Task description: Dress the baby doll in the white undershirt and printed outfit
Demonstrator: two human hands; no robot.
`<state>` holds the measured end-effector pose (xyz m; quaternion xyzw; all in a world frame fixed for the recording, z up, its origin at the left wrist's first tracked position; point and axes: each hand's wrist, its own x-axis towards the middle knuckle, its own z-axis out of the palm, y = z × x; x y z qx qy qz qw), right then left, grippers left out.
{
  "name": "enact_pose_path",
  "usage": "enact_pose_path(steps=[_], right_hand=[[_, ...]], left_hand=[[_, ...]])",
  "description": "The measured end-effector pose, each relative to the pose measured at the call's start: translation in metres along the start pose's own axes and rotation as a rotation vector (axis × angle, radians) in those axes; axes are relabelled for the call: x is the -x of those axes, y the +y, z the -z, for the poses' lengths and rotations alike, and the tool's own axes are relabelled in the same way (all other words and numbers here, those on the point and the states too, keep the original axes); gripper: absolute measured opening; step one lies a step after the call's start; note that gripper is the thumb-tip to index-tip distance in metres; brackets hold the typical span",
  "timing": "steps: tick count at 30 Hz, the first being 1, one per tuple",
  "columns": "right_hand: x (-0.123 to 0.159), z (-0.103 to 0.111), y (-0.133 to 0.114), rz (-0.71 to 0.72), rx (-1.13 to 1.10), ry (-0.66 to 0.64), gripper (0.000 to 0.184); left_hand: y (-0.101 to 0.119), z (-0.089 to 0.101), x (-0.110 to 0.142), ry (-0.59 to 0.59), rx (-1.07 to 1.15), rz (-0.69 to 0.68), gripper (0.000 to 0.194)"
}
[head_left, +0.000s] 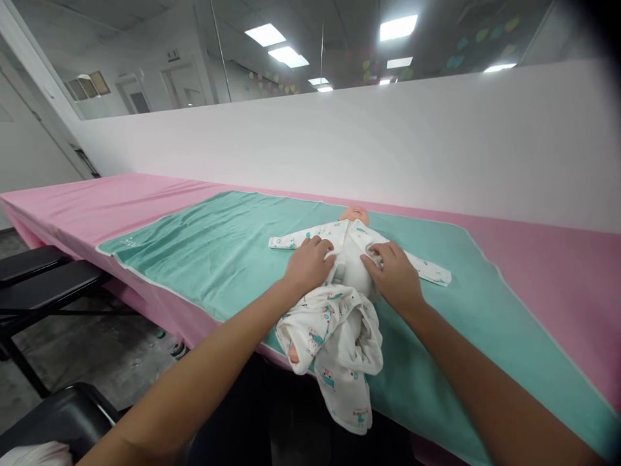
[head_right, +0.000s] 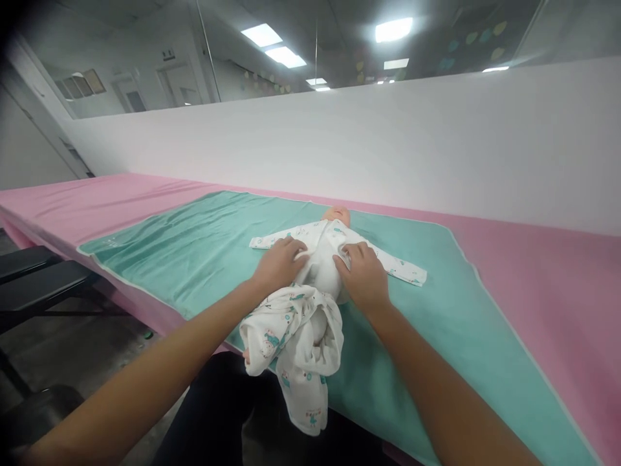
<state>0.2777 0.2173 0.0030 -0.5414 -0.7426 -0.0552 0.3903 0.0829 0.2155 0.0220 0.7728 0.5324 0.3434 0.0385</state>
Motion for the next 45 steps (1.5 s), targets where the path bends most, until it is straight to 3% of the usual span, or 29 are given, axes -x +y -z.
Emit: enact_pose_path(steps=[2,4,7,9,11,14,16,21,24,27,30,33,35,39,42,45], right_hand=[[0.000,-0.002,0.006,-0.096,-0.128,-0.077,0.030],[-0.001,-0.006,0.012,-0.181,-0.237,-0.115,0.038],[-0.003,-0.011,0.019,-0.257,-0.343,-0.053,0.049],[-0.005,-0.015,0.024,-0.266,-0.403,0.005,0.050],[-0.006,-0.017,0.029,-0.275,-0.448,0.002,0.046],[-0.009,-0.020,0.034,-0.347,-0.457,-0.054,0.041],[-0.010,-0.021,0.034,-0.375,-0.465,-0.055,0.037],[-0.002,-0.013,0.043,-0.531,-0.509,0.066,0.034],[0.020,0.008,0.063,-0.651,-0.307,0.054,0.040],[0.050,0.036,0.078,-0.706,0.029,-0.076,0.045],[0.074,0.054,0.071,-0.594,0.259,-0.122,0.043],[0.078,0.053,0.042,-0.316,0.209,-0.096,0.028],[0.070,0.045,0.018,-0.232,0.002,-0.173,0.023],[0.048,0.027,-0.023,-0.138,-0.369,-0.455,0.025],[0.042,0.021,-0.039,-0.020,-0.448,-0.522,0.026],[0.046,0.023,-0.043,-0.002,-0.473,-0.555,0.025]], left_hand=[[-0.011,-0.004,-0.009,0.078,0.098,0.055,0.024],[-0.033,-0.003,-0.013,0.201,0.263,0.199,0.024],[-0.082,0.004,-0.010,0.409,0.366,0.545,0.024],[-0.111,0.007,-0.003,0.469,0.284,0.672,0.019],[-0.127,0.009,0.004,0.494,0.207,0.674,0.018],[-0.122,0.007,0.011,0.523,0.101,0.450,0.019],[-0.108,0.004,0.012,0.443,0.191,0.314,0.015],[-0.079,0.004,0.015,-0.053,0.758,0.238,0.025],[-0.074,0.008,0.018,-0.213,0.861,0.079,0.031],[-0.070,0.014,0.021,-0.338,0.776,-0.072,0.033],[-0.066,0.022,0.023,-0.525,0.695,-0.180,0.032],[-0.065,0.030,0.025,-0.678,0.683,-0.215,0.033],[-0.066,0.034,0.025,-0.733,0.689,-0.236,0.031],[-0.069,0.039,0.027,-0.782,0.751,-0.243,0.021],[-0.070,0.038,0.029,-0.707,0.833,-0.210,0.014],[-0.069,0.030,0.030,-0.553,0.929,-0.134,0.011]])
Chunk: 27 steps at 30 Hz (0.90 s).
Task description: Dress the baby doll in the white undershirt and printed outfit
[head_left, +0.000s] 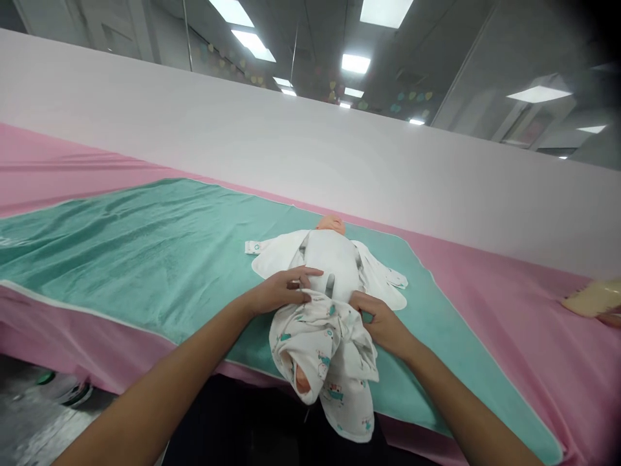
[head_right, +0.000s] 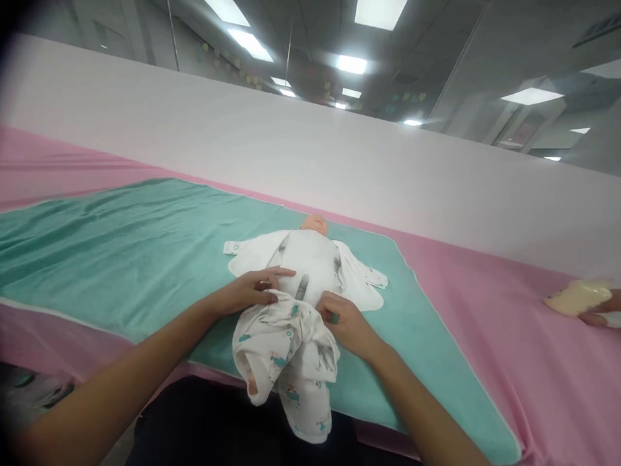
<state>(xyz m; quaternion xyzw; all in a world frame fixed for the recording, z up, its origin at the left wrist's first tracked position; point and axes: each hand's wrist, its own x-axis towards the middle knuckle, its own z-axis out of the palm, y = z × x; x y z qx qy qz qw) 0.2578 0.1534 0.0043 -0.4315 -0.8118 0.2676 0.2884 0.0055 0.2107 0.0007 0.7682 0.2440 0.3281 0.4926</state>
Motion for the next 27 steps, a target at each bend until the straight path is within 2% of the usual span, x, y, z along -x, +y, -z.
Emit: enact_pose_path(steps=[3,8,10,13,15,17,22,24,27], right_hand=[[0.006,0.002,-0.004,-0.007,-0.042,-0.076,0.030],[0.008,0.012,-0.015,-0.051,0.014,-0.166,0.034],[0.006,0.015,-0.012,-0.074,0.042,-0.138,0.032],[0.001,0.013,0.007,-0.144,0.017,0.002,0.030],[-0.001,0.008,0.024,-0.206,-0.004,0.124,0.030],[-0.002,0.001,0.037,-0.236,0.018,0.235,0.029],[0.006,-0.004,0.043,-0.198,0.189,0.420,0.024],[0.008,-0.002,0.044,-0.211,0.158,0.506,0.022],[0.007,0.002,0.048,-0.255,-0.016,0.594,0.021]], left_hand=[[-0.007,-0.006,-0.005,0.202,0.006,0.008,0.008],[-0.012,-0.013,-0.010,0.469,-0.172,0.042,0.005],[-0.014,-0.014,-0.011,0.548,-0.218,0.050,0.008],[-0.018,-0.014,-0.013,0.593,-0.235,0.071,0.010],[-0.020,-0.014,-0.015,0.545,-0.192,0.091,0.013],[-0.018,-0.015,-0.016,0.444,-0.086,0.137,0.018],[-0.002,-0.013,-0.010,0.115,0.352,0.295,0.030],[0.002,-0.011,-0.007,0.015,0.465,0.293,0.031],[0.004,-0.012,-0.004,-0.077,0.507,0.290,0.032]])
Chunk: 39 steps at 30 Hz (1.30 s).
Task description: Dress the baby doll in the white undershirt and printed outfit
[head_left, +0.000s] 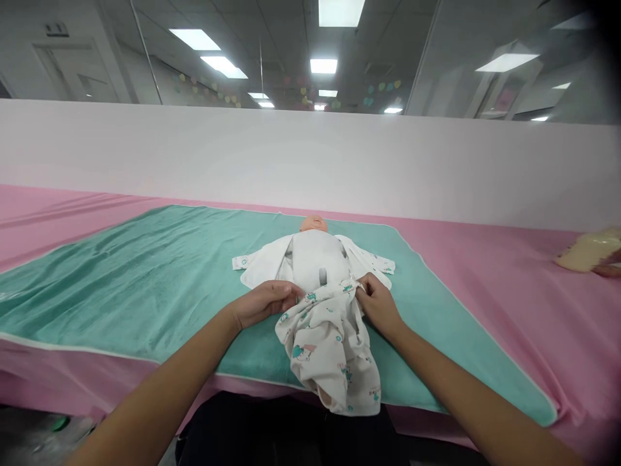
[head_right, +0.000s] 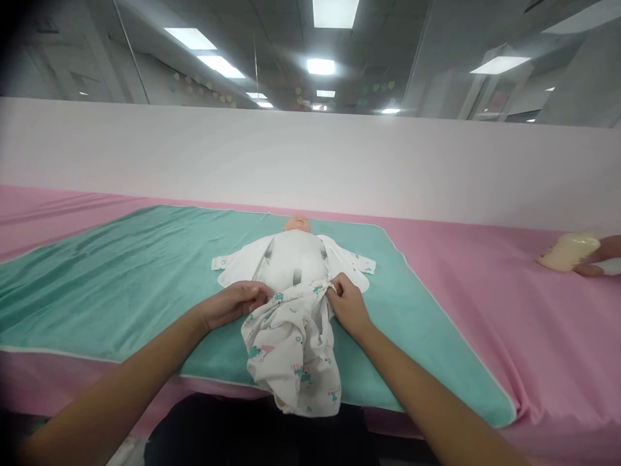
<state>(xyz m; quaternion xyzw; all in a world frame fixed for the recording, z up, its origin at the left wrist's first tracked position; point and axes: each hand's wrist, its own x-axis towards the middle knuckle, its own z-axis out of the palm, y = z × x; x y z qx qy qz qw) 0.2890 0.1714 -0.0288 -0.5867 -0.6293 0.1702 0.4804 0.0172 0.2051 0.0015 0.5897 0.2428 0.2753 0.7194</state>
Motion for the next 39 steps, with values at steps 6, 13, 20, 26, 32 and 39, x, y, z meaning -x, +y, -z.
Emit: enact_pose_path(steps=[6,13,20,26,32,39], right_hand=[[-0.004,0.005,-0.001,-0.143,-0.509,-0.316,0.017],[-0.004,0.024,-0.007,-0.099,-0.558,-0.556,0.034],[-0.005,0.019,-0.015,0.096,-0.485,-0.509,0.024],[-0.003,0.017,-0.019,0.175,-0.299,-0.407,0.018],[0.004,0.012,-0.021,0.318,-0.173,-0.312,0.022],[0.006,0.003,-0.021,0.568,-0.022,-0.211,0.025]], left_hand=[[-0.003,-0.006,0.000,-0.024,-0.196,0.016,0.027],[0.000,-0.015,0.005,-0.036,-0.376,-0.005,0.039],[-0.001,-0.012,0.004,0.047,-0.494,-0.096,0.026],[-0.009,-0.007,-0.008,0.312,-0.385,-0.185,0.025],[-0.022,-0.003,-0.016,0.373,-0.445,-0.185,0.028],[-0.024,-0.003,-0.015,0.422,-0.519,-0.212,0.026]])
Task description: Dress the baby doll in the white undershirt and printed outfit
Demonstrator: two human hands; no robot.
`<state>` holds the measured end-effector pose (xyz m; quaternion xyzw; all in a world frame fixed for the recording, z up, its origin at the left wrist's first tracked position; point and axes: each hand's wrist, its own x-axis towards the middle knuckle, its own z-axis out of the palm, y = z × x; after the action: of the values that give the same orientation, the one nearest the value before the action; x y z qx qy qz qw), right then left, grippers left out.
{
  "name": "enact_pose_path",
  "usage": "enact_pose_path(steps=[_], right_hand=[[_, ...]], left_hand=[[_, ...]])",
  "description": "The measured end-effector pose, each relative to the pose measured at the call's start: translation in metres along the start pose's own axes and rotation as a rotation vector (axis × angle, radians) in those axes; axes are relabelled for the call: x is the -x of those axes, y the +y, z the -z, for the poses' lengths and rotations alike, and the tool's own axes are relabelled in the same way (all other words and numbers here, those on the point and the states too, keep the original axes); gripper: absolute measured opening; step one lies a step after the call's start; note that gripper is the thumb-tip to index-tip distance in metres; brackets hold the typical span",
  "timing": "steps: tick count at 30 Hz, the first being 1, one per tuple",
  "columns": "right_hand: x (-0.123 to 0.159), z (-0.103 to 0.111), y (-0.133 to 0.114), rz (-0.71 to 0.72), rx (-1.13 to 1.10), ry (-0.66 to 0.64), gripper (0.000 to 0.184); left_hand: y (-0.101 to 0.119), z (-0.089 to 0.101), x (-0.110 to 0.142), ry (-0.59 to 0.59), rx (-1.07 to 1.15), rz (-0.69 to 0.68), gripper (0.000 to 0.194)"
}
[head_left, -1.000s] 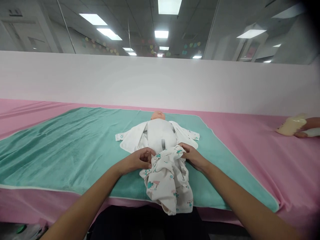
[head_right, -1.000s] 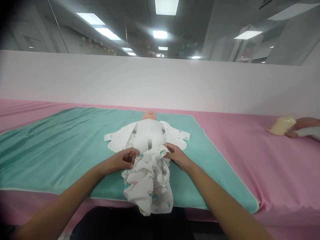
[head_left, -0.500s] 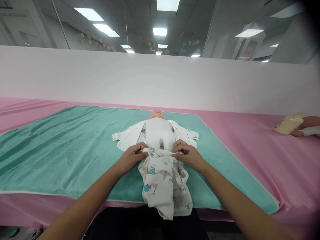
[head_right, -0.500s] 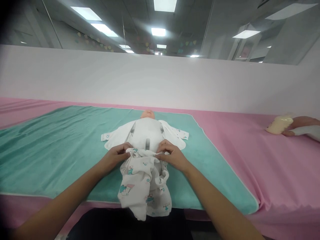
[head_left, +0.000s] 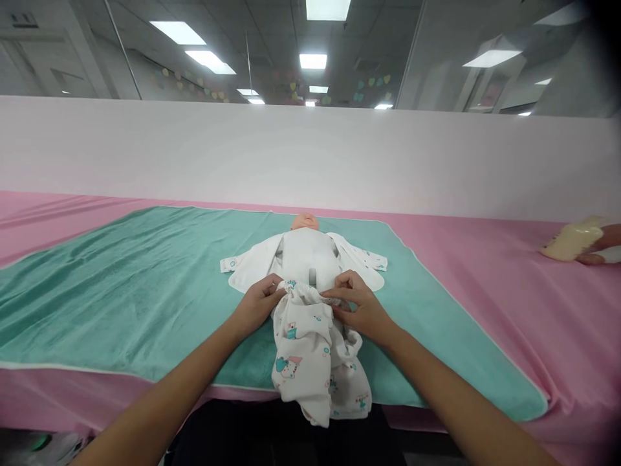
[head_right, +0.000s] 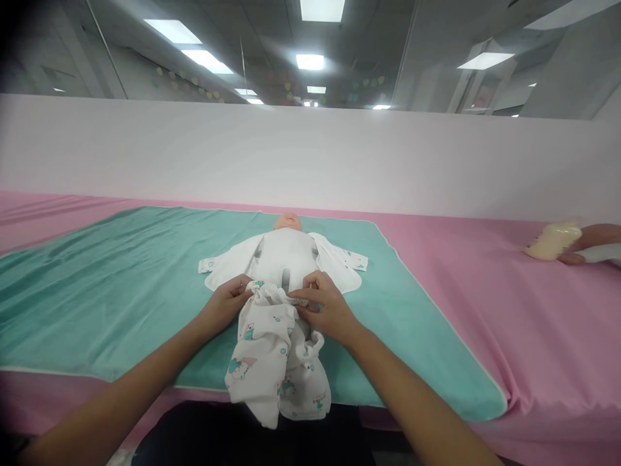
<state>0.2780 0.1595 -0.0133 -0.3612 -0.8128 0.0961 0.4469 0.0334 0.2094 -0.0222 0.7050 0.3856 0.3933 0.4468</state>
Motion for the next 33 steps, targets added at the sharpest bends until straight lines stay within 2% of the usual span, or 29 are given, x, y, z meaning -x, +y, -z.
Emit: enact_pose_path(steps=[7,9,11,16,19,22,24,28,30,33], right_hand=[[0.005,-0.005,-0.005,0.227,0.521,0.062,0.029],[0.007,-0.004,-0.008,0.299,0.565,0.051,0.030],[0.008,-0.003,-0.010,0.314,0.543,0.060,0.029],[0.006,-0.001,-0.008,0.129,0.371,0.138,0.009],[0.003,0.001,-0.003,0.041,0.227,0.115,0.011],[0.001,0.006,0.002,-0.047,0.136,0.035,0.024],[0.001,0.012,0.004,-0.129,0.086,-0.064,0.032],[0.001,0.024,0.005,-0.257,-0.011,-0.238,0.030],[0.002,0.025,0.007,-0.302,-0.011,-0.233,0.023],[0.003,0.017,0.014,-0.340,0.066,-0.098,0.018]], left_hand=[[0.005,-0.001,0.001,0.016,-0.027,0.006,0.026],[0.006,-0.002,0.001,0.011,-0.014,0.012,0.026],[0.007,-0.002,0.002,0.009,0.002,0.020,0.026],[0.009,-0.002,0.002,0.016,0.035,0.038,0.027],[0.009,-0.002,0.002,0.018,0.041,0.029,0.028],[0.008,-0.002,0.002,0.008,0.042,0.026,0.027],[0.007,0.000,0.001,0.012,0.005,0.028,0.027],[0.005,0.003,-0.001,0.084,-0.154,-0.059,0.021],[0.003,0.003,-0.002,0.114,-0.174,-0.124,0.017],[0.000,0.003,-0.004,0.083,-0.102,-0.126,0.016]])
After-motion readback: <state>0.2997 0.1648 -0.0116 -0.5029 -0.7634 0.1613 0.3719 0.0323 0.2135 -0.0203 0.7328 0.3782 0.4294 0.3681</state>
